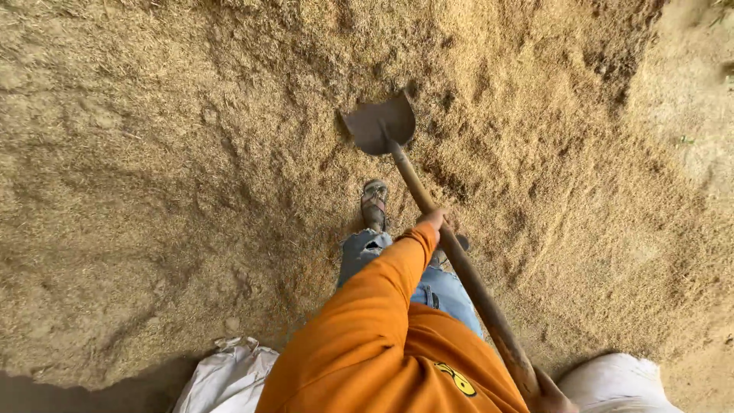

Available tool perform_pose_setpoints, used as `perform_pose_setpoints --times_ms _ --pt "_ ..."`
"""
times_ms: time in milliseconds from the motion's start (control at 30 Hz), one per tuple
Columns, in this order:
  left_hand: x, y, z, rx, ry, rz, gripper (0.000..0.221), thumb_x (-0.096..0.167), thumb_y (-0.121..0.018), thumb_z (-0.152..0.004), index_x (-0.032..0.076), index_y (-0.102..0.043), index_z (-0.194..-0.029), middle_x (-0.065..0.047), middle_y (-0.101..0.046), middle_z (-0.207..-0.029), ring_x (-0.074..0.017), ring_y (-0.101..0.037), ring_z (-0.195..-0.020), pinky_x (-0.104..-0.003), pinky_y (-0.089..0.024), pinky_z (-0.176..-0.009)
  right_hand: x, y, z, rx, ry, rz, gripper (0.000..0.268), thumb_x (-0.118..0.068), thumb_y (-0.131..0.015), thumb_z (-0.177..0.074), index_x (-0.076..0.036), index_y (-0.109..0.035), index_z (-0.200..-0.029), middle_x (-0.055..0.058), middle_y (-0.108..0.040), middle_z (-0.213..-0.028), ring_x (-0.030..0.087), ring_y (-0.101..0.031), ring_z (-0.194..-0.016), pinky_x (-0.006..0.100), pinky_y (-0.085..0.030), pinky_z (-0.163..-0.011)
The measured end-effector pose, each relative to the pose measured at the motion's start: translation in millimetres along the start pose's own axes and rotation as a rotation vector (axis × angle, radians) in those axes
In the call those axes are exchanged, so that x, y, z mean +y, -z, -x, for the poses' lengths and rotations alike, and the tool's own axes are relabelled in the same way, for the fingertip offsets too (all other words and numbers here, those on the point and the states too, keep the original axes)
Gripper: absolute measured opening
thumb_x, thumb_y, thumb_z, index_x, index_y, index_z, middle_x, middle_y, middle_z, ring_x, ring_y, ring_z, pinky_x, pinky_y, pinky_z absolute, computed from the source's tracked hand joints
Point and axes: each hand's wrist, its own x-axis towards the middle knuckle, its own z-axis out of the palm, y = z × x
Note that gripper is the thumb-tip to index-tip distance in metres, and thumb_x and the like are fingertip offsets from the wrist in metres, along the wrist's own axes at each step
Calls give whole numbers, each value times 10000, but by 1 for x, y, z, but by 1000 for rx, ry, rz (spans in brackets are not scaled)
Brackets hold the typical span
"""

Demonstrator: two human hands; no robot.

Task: Shoveling rice husks into a white plastic bag.

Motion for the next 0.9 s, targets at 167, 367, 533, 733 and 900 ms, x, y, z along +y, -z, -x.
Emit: perform_pose_setpoints --times_ms 167,367,533,733,900 --pt "94 37 -46 82 -277 -154 163 154 -705 -862 100 -592 -758 -59 -614 -711 -179 -581 -571 -331 -506 -576 -118 -15 -53 -43 -16 -9 581 -472 -715 -829 -352 -642 -1393 161 -781 -1081 359 -763 -982 443 -604 -834" --pt "160 76 -50 109 -414 -58 189 137 -721 -829 30 -574 -775 -78 -586 -661 -217 -562 -553 -338 -490 -498 -135 -79 -101 1 148 -252 640 -429 -767 -794 -280 -620 -1398 217 -739 -1036 400 -723 -983 496 -592 -790" --pt "250 47 122 209 -378 73 207 109 -730 -833 29 -615 -985 -41 -636 -700 -163 -637 -562 -324 -580 -562 -269 17 -112 21 169 -129 656 -304 -756 -690 -292 -650 -1337 164 -778 -965 364 -772 -866 485 -617 -795" --pt "320 48 69 158 -585 100 174 159 -720 -893 70 -575 -856 -37 -615 -676 -163 -600 -530 -327 -539 -510 -321 39 -142 233 366 -17 545 -352 -692 -796 -296 -647 -1336 159 -766 -921 399 -736 -805 513 -599 -741" --pt "290 47 80 146 -565 54 251 209 -724 -878 81 -540 -766 -62 -574 -641 -178 -571 -506 -340 -531 -489 -288 15 -156 131 206 169 461 -435 -615 -857 -331 -634 -1305 108 -777 -953 350 -760 -806 480 -620 -700"
